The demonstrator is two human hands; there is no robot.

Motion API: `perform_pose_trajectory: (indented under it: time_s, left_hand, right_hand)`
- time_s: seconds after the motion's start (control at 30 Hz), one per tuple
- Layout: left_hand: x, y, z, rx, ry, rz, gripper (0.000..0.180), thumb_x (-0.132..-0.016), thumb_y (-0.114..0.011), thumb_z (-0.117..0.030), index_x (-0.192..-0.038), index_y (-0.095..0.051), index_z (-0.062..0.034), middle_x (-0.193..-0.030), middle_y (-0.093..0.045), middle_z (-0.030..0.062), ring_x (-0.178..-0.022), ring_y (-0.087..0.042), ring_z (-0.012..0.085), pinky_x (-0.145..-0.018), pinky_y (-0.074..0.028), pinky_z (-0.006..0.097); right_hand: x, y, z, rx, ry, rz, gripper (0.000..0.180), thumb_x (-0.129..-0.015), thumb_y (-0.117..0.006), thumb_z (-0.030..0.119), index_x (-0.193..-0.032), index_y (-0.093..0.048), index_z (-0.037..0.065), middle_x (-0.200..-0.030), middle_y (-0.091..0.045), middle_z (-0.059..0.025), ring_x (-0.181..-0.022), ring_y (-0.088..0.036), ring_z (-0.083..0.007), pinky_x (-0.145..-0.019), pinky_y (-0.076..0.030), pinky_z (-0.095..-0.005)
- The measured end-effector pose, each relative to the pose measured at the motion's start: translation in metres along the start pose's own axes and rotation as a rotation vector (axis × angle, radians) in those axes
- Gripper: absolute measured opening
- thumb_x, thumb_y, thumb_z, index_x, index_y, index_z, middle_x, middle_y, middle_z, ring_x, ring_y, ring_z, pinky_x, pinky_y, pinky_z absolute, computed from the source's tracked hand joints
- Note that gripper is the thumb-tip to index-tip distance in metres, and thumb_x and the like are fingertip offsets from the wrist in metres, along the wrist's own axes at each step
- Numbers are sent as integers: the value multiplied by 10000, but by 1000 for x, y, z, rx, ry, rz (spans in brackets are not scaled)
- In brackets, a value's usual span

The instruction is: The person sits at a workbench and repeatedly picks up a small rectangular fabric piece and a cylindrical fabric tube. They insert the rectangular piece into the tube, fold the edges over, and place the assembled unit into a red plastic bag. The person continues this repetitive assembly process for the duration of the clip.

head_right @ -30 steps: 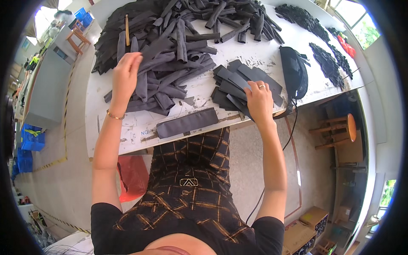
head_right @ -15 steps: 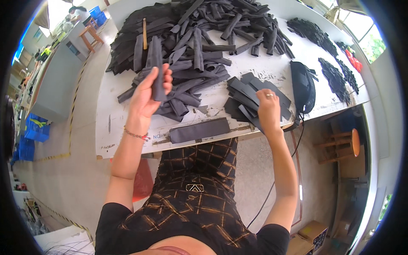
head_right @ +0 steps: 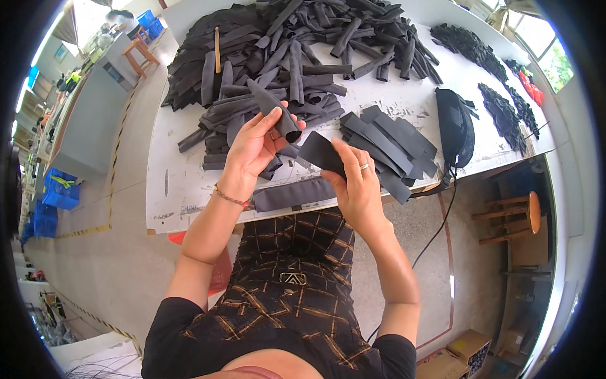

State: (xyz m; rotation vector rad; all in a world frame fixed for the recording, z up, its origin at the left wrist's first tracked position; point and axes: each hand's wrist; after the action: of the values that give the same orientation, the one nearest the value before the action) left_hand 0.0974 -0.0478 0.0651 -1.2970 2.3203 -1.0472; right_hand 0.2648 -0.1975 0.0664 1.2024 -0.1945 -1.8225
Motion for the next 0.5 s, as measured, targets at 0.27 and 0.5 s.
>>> perform_pose_trajectory:
  time_s: [0.27,0.5]
  left_hand:
    - [-1,-8,11,-47,-35,-21,253,-953,-659,-135,-1164,-598,-9,-1015,-689,113,-962,-709,281,-828,-616,366]
    - [5,-9,15,-2,-22,-55,281,-926,-675,-65,-1188,-585,-15,-1039,-664,97,-919,-704,229,-796,-626,374]
  right_hand:
    - [-3,-4,3,269,174,-105,391,-747,-744,12,-1131,-695,71,-974,-593,-32,-876,-583,-218,-780,-432,-355]
    - [-9,-4,0,435,191,-145,379,-741,-713,14,-1112,-706,92,-958,-583,-12,-867,-583,-200,-787,-431,-362]
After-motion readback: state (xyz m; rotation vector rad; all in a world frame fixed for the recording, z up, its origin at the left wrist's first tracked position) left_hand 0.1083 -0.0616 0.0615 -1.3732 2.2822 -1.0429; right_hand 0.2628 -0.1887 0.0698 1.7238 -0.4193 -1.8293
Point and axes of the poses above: each hand's wrist, its own x-axis away from the middle knuckle, its own y-axis out of the back of the hand, z = x × y
